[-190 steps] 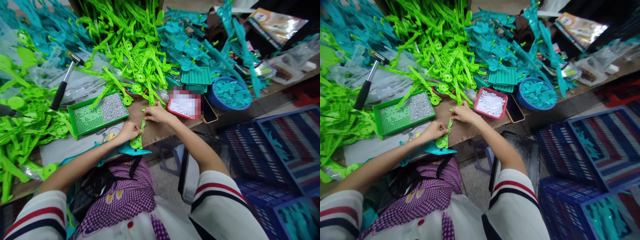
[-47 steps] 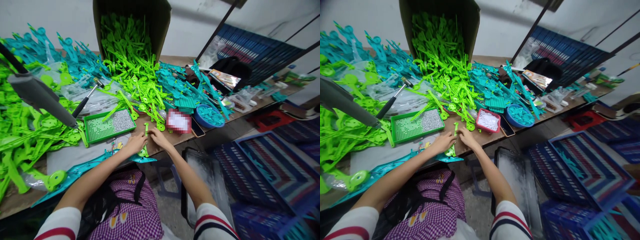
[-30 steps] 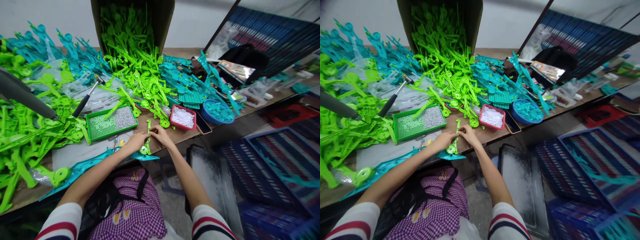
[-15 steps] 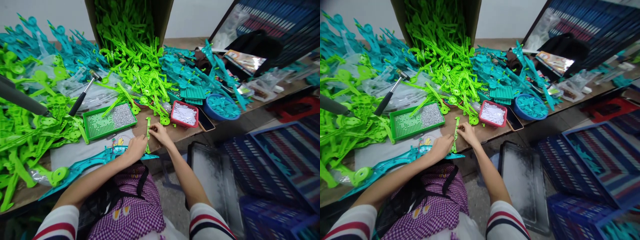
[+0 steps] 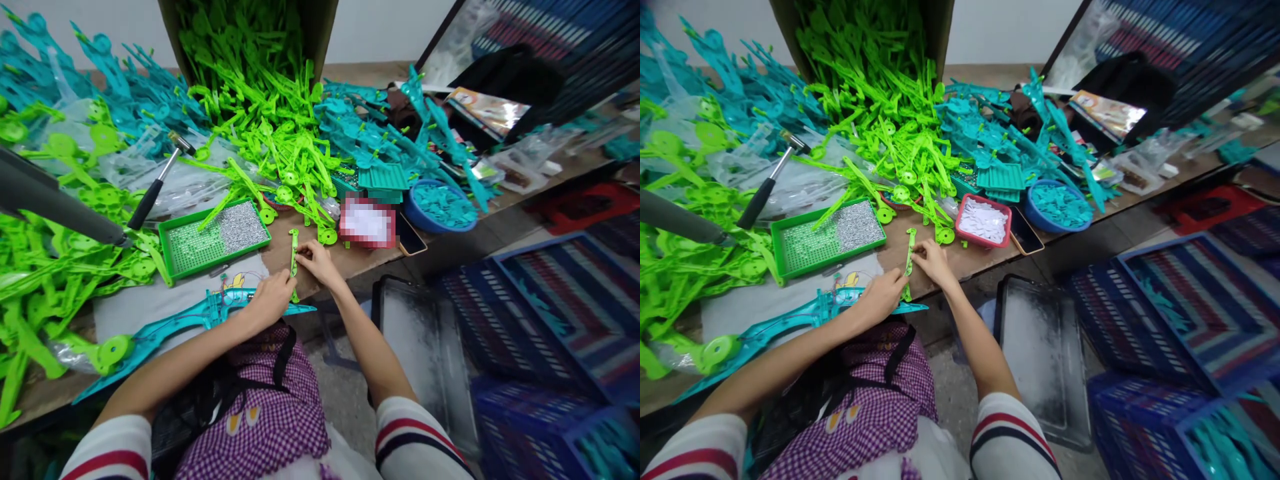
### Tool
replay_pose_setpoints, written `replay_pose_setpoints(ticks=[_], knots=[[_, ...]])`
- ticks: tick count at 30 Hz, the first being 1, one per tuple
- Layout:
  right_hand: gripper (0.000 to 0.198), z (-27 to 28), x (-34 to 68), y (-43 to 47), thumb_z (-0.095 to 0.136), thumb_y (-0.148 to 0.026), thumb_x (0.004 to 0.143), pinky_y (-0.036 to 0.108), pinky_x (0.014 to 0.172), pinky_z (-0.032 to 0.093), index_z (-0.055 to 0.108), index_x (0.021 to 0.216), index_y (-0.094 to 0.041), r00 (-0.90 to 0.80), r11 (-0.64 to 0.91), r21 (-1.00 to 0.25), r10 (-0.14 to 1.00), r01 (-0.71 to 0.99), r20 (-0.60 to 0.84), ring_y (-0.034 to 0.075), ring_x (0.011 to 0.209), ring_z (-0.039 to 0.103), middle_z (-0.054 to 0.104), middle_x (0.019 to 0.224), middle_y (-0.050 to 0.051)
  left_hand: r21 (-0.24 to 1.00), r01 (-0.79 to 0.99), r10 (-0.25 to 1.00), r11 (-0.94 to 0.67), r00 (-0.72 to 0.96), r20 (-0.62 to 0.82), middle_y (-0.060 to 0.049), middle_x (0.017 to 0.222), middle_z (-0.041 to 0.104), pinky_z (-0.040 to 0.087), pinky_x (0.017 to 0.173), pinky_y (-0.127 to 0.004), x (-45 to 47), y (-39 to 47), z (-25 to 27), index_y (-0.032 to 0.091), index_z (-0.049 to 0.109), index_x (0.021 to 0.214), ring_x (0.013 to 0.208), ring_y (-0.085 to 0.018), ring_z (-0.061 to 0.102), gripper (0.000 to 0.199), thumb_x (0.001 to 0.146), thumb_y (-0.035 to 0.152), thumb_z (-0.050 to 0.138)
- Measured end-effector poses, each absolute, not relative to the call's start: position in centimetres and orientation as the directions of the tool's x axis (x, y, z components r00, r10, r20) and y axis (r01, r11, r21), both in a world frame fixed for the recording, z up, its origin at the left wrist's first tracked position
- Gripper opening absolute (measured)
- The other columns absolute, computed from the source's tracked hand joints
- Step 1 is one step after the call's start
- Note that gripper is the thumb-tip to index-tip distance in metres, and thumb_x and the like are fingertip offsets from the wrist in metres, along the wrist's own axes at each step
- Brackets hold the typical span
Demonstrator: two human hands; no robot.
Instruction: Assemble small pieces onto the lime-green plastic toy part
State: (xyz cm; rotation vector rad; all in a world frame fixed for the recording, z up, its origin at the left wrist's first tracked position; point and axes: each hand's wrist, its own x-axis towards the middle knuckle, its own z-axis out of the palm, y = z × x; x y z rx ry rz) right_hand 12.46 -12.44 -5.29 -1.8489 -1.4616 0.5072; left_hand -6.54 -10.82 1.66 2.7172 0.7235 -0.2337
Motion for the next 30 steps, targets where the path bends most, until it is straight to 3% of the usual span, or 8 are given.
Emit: replay_pose_setpoints(ticks=[5,13,17,21,25,30], knots=[[0.012,-5.4,12.3,-12.5,0.066,-0.027,0.081,0.034,0.079,0.043,0.066,0.091,-0.021,0.297,-0.137,-0.719,0.950,0.681,0.100,0.019,0.086,0.059,0.064,0.093,0.004,0.165,0.448,0.407,-0.879,0.883,-0.234,-0.012,0.110,0.050,0.052,0.078,-0.031,-8.3,-11.2,1.6,0.015,0.050,0.121,0.094,-0.020,0.061,0.037,0.090,0.002,0.033],[0.015,-4.0,11.8,-13.3,0.061,-0.027,0.085,0.039,0.086,0.043,0.067,0.098,-0.022,0.278,-0.148,-0.671,0.956,0.726,0.090,0.024,0.098,0.060,0.065,0.101,0.007,0.234,0.473,0.393,-0.850,0.863,-0.316,-0.009,0.110,0.049,0.053,0.078,-0.031,-8.7,-9.6,1.7,0.022,0.048,0.133,0.089,-0.019,0.064,0.050,0.089,0.003,0.036],[0.027,-2.4,10.1,-15.9,0.051,-0.032,0.093,0.042,0.096,0.038,0.064,0.116,-0.026,0.252,-0.055,-0.642,0.943,0.765,0.218,0.026,0.114,0.056,0.064,0.117,0.008,0.224,0.468,0.385,-0.855,0.862,-0.329,-0.009,0.110,0.050,0.053,0.077,-0.031,-8.5,-9.3,1.7,0.024,0.048,0.134,0.086,-0.018,0.065,0.050,0.090,0.004,0.034],[0.024,-2.8,8.0,-17.3,0.048,-0.031,0.095,0.043,0.098,0.035,0.070,0.105,-0.027,0.156,-0.016,-0.644,0.975,0.765,0.162,0.023,0.107,0.060,0.069,0.108,0.006,0.221,0.470,0.393,-0.854,0.863,-0.317,-0.010,0.111,0.050,0.053,0.076,-0.033,-8.6,-9.4,1.7,0.024,0.046,0.136,0.087,-0.019,0.065,0.049,0.093,0.007,0.031],[0.022,-4.2,7.7,-16.8,0.051,-0.029,0.092,0.041,0.097,0.039,0.072,0.098,-0.025,0.203,-0.044,-0.765,0.972,0.643,0.115,0.022,0.106,0.061,0.068,0.108,0.007,0.226,0.479,0.396,-0.848,0.856,-0.332,-0.011,0.116,0.049,0.054,0.078,-0.032,-8.7,-9.5,2.0,0.024,0.041,0.141,0.091,-0.020,0.065,0.051,0.093,0.007,0.033],[0.029,-5.1,8.6,-15.7,0.056,-0.024,0.082,0.033,0.088,0.048,0.066,0.109,-0.023,0.280,-0.048,-0.934,0.958,0.354,0.057,0.017,0.092,0.063,0.068,0.100,0.004,0.226,0.482,0.393,-0.846,0.852,-0.347,-0.010,0.115,0.049,0.054,0.078,-0.033,-8.6,-9.4,2.3,0.024,0.047,0.136,0.088,-0.019,0.066,0.050,0.091,0.005,0.037]])
